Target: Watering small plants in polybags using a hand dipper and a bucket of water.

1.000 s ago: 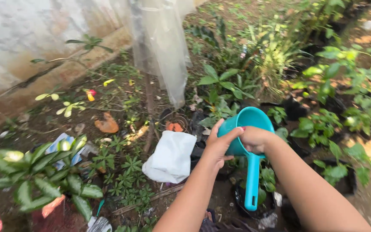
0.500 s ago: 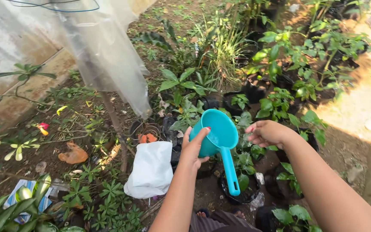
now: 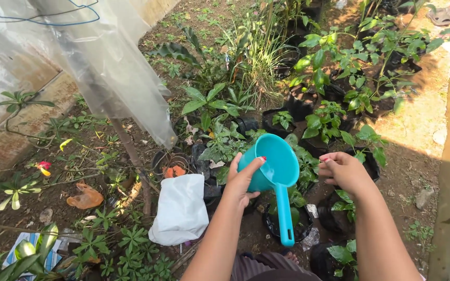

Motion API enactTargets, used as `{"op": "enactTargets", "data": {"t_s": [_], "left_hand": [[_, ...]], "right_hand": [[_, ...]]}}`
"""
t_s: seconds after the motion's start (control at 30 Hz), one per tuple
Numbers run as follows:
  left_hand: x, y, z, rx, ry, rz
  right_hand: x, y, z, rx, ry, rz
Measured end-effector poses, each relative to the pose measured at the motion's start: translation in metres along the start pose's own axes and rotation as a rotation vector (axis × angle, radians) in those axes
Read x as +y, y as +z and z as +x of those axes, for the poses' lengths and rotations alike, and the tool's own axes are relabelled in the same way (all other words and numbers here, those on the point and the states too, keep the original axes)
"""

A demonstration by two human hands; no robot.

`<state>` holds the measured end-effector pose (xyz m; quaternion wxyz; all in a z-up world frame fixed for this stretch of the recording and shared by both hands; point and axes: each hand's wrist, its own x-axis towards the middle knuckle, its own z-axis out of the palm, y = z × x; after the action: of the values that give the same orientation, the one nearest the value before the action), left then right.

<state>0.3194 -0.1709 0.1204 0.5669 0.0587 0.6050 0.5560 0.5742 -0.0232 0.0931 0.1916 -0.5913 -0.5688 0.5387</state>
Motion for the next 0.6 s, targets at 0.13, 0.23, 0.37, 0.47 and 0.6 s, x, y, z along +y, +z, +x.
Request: {"op": "enactTargets", "data": {"t_s": [0.13,0.23,0.37,0.47,0.6], "left_hand": [[0.003,0.021,-0.005,-0.058,0.026,0.014],[0.01,0.046,-0.007,-0.164,0.054,0.03],[0.028,0.085,-0.014,-0.217,0.058,0.124],[0.038,0.11,-0.004,-0.179,0.08,0.146],[0.039,0.126,0.022,-0.053,0.055,0.126]], "right_hand": [[-0.062,0.01,-0.037,0.059,-0.23,-0.198],[-0.076,0.025,-0.014,-0.072,-0.481,-0.341],[-0.044,0.037,0.059,-0.157,-0.465,-0.773],[-0.023,0.039,0.109,-0.287,-0.345,-0.643],[-0.014,0.03,0.159,-0.448,0.304,0.245]]}}
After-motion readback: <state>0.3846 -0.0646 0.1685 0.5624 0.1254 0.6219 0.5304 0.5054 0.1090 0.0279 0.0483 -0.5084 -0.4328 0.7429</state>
